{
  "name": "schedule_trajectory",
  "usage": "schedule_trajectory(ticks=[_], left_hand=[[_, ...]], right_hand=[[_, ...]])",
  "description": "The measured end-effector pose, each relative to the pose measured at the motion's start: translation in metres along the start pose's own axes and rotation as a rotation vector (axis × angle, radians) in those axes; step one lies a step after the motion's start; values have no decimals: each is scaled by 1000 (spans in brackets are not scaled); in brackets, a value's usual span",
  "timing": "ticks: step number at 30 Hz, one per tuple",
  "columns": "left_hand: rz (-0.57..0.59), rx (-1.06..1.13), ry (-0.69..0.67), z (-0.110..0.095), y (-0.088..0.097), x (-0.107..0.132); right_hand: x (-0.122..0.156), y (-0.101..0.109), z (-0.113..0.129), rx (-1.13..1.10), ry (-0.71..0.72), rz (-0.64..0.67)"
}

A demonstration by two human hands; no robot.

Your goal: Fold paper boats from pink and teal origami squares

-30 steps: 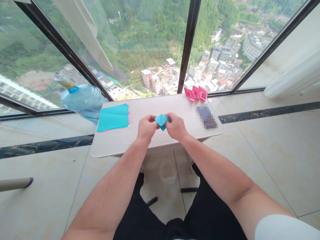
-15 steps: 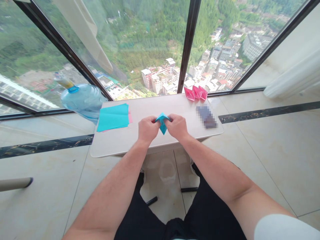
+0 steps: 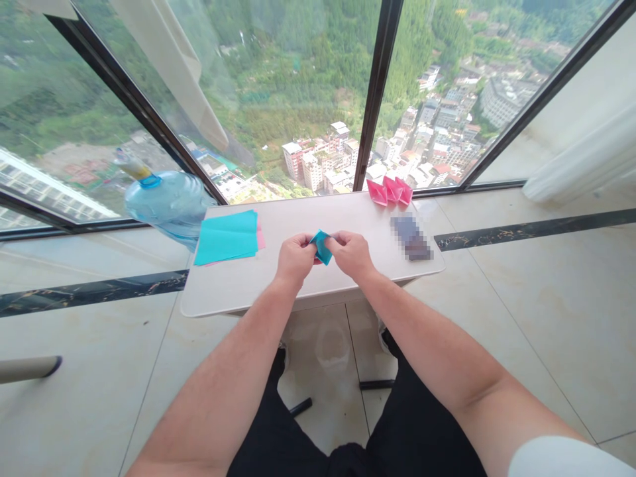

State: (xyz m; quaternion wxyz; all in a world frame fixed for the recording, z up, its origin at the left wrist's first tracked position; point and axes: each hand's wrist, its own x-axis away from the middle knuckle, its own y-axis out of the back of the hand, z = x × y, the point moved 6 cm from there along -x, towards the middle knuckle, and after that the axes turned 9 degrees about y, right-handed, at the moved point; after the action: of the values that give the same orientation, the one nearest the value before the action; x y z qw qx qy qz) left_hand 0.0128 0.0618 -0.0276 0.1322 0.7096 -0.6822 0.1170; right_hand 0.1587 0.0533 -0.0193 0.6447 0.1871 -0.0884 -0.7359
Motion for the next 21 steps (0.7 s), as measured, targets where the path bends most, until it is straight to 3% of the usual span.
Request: schedule_trajectory(ticks=[5,14,21], left_hand=[[164,64,94,0,-5,2],[209,68,54,-5,-12,9],[173,39,34,-3,-10,7]], right_hand=[[-2,-2,-1,-235,-51,26],[-1,-11,1,-462,-90,37],[-1,-8,-5,-248,-30,20]])
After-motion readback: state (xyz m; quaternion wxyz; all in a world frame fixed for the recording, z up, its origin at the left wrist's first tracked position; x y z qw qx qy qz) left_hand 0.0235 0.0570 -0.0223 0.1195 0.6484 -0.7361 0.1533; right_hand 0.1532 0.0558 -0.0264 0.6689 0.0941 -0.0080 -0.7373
